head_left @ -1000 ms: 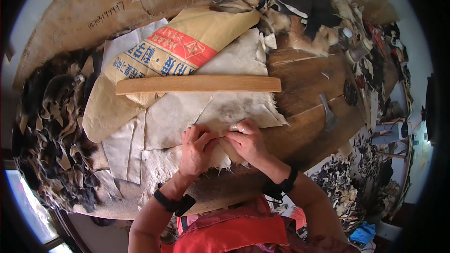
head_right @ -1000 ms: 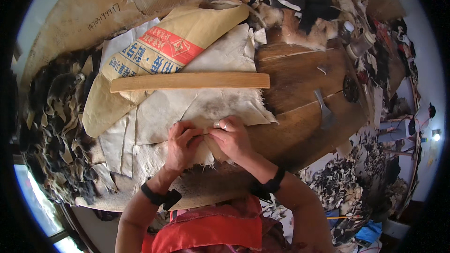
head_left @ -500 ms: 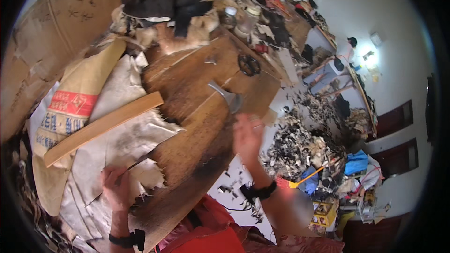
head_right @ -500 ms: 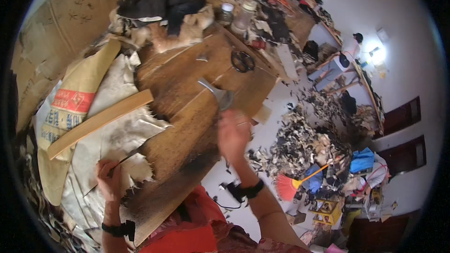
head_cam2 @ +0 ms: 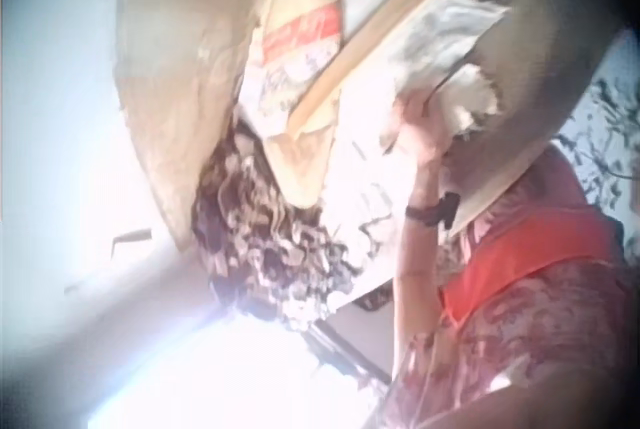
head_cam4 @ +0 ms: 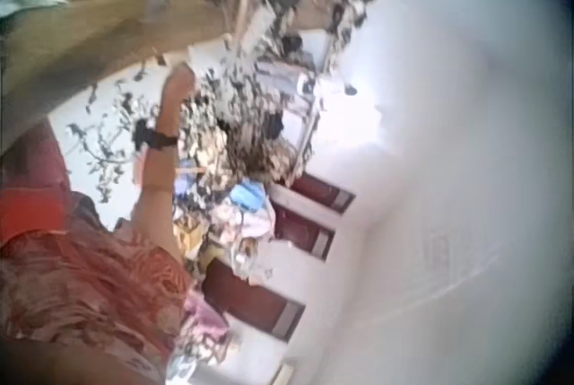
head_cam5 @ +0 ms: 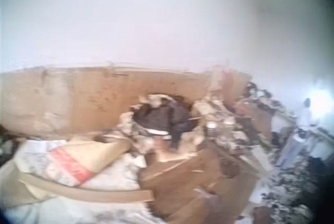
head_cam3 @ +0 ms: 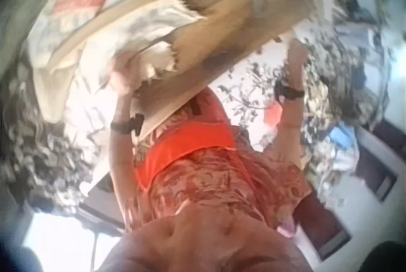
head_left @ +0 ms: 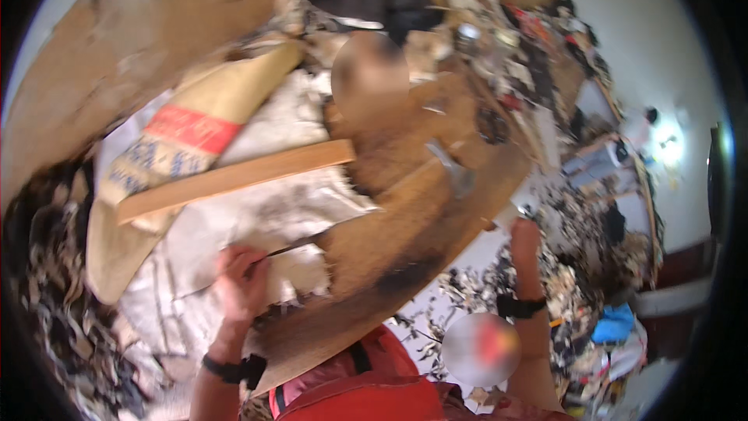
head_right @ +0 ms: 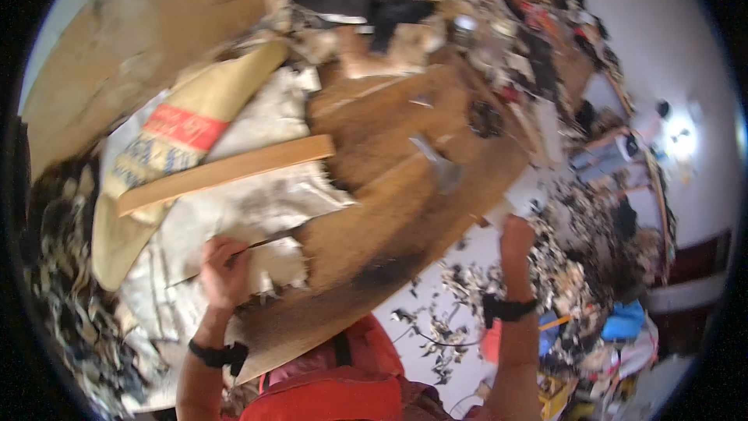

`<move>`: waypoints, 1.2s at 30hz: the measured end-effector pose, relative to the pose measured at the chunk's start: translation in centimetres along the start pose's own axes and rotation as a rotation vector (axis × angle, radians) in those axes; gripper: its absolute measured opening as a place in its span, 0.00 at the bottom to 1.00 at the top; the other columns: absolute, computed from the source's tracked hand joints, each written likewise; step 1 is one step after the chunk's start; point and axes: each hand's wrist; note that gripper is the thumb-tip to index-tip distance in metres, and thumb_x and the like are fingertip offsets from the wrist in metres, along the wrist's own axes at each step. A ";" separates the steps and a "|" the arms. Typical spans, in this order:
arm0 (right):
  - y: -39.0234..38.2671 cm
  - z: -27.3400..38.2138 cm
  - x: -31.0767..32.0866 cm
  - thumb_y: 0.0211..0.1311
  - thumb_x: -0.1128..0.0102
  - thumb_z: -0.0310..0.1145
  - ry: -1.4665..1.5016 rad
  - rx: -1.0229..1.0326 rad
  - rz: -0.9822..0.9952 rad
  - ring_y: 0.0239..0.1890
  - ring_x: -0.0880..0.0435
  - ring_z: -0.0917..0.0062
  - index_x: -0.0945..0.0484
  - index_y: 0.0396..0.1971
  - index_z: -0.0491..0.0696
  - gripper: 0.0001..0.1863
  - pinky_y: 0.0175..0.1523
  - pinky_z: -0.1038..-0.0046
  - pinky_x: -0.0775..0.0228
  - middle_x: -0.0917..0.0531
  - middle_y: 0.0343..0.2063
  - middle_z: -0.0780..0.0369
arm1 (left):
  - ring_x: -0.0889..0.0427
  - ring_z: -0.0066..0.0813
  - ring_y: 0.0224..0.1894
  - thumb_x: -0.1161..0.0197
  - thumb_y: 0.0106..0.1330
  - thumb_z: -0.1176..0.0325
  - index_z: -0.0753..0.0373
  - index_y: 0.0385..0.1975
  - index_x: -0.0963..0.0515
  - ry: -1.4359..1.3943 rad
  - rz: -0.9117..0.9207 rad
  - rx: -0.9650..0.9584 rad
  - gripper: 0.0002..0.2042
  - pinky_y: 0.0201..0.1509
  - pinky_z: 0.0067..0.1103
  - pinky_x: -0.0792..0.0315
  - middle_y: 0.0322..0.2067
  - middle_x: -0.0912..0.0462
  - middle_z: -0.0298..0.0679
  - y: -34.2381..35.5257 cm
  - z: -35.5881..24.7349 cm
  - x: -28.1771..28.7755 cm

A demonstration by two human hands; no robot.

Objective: Cutting and organizing leather and fur pieces according to patterns in a workshop.

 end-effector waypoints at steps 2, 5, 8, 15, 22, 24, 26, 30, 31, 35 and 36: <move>0.8 0.1 1.2 0.58 0.43 0.29 -0.139 -0.085 0.095 0.29 0.17 0.52 0.21 0.24 0.46 0.05 0.33 0.53 0.28 0.18 0.24 0.51 | 0.21 0.37 0.39 0.28 0.52 0.77 0.62 0.31 0.15 0.040 0.037 -0.098 0.07 0.46 0.31 0.29 0.34 0.19 0.39 0.4 0.4 -0.4; 4.4 9.3 9.9 0.63 0.46 0.26 0.054 -0.023 0.099 0.33 0.14 0.54 0.20 0.32 0.47 0.06 0.37 0.55 0.23 0.15 0.30 0.53 | 0.22 0.37 0.39 0.28 0.52 0.74 0.60 0.30 0.14 0.042 0.009 -0.141 0.06 0.47 0.32 0.32 0.35 0.19 0.37 0.3 0.8 -0.4; 4.2 22.2 12.6 0.65 0.46 0.24 0.799 0.322 0.053 0.35 0.15 0.57 0.20 0.36 0.45 0.05 0.39 0.58 0.24 0.16 0.31 0.54 | 0.23 0.36 0.40 0.28 0.52 0.73 0.58 0.31 0.14 0.050 0.008 -0.092 0.06 0.47 0.31 0.32 0.34 0.20 0.35 0.0 1.2 -0.4; 1.7 39.9 14.0 0.63 0.40 0.25 1.192 1.139 0.419 0.37 0.15 0.65 0.20 0.36 0.48 0.04 0.40 0.65 0.23 0.16 0.33 0.60 | 0.24 0.34 0.39 0.29 0.53 0.72 0.56 0.31 0.14 0.013 0.032 -0.073 0.06 0.46 0.29 0.33 0.34 0.20 0.32 0.3 1.1 -0.1; 1.8 40.8 12.8 0.62 0.39 0.26 1.153 1.107 0.467 0.37 0.16 0.63 0.21 0.38 0.49 0.05 0.39 0.64 0.22 0.16 0.33 0.60 | 0.23 0.35 0.40 0.29 0.53 0.73 0.58 0.32 0.14 0.037 0.016 -0.071 0.07 0.48 0.29 0.32 0.35 0.19 0.33 0.2 1.3 0.1; 1.8 40.7 12.9 0.61 0.39 0.26 1.188 1.114 0.465 0.36 0.15 0.63 0.21 0.38 0.49 0.06 0.38 0.64 0.22 0.16 0.33 0.60 | 0.24 0.35 0.41 0.29 0.53 0.71 0.57 0.32 0.15 0.027 0.011 -0.084 0.07 0.47 0.29 0.34 0.35 0.20 0.32 0.1 1.4 0.0; 1.9 40.6 12.9 0.62 0.39 0.27 1.171 1.138 0.443 0.36 0.16 0.63 0.22 0.37 0.48 0.05 0.38 0.64 0.22 0.17 0.33 0.60 | 0.24 0.35 0.41 0.30 0.54 0.71 0.57 0.33 0.15 0.044 0.014 -0.106 0.07 0.47 0.29 0.34 0.36 0.21 0.32 0.2 1.2 -0.1; 2.0 40.8 14.2 0.56 0.35 0.32 1.065 1.253 0.352 0.37 0.17 0.61 0.25 0.38 0.47 0.12 0.42 0.62 0.25 0.19 0.31 0.58 | 0.23 0.35 0.42 0.29 0.52 0.75 0.58 0.33 0.15 0.075 0.036 -0.069 0.08 0.49 0.30 0.33 0.37 0.19 0.33 0.1 0.9 0.1; 2.2 41.1 14.2 0.56 0.35 0.32 1.068 1.250 0.356 0.37 0.17 0.61 0.25 0.38 0.47 0.12 0.42 0.62 0.25 0.19 0.31 0.58 | 0.24 0.35 0.42 0.29 0.52 0.75 0.58 0.33 0.15 0.076 0.033 -0.073 0.08 0.49 0.30 0.33 0.37 0.20 0.33 0.1 1.0 0.1; 3.3 42.4 14.3 0.45 0.32 0.36 0.976 1.433 0.288 0.37 0.19 0.61 0.30 0.39 0.46 0.22 0.49 0.61 0.31 0.21 0.28 0.57 | 0.24 0.36 0.42 0.30 0.53 0.74 0.59 0.34 0.16 0.068 0.044 -0.073 0.08 0.49 0.30 0.34 0.37 0.20 0.34 0.3 1.0 0.1; 3.4 42.6 14.3 0.43 0.32 0.37 0.940 1.451 0.344 0.36 0.20 0.61 0.31 0.39 0.46 0.23 0.50 0.62 0.32 0.21 0.27 0.58 | 0.24 0.36 0.42 0.30 0.53 0.74 0.59 0.34 0.16 0.069 0.049 -0.071 0.08 0.49 0.30 0.34 0.37 0.20 0.34 0.3 1.1 0.1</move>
Point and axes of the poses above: each hand's wrist, its own y-axis towards the middle knuckle, its own x-axis out of the back of the hand, z = x × y
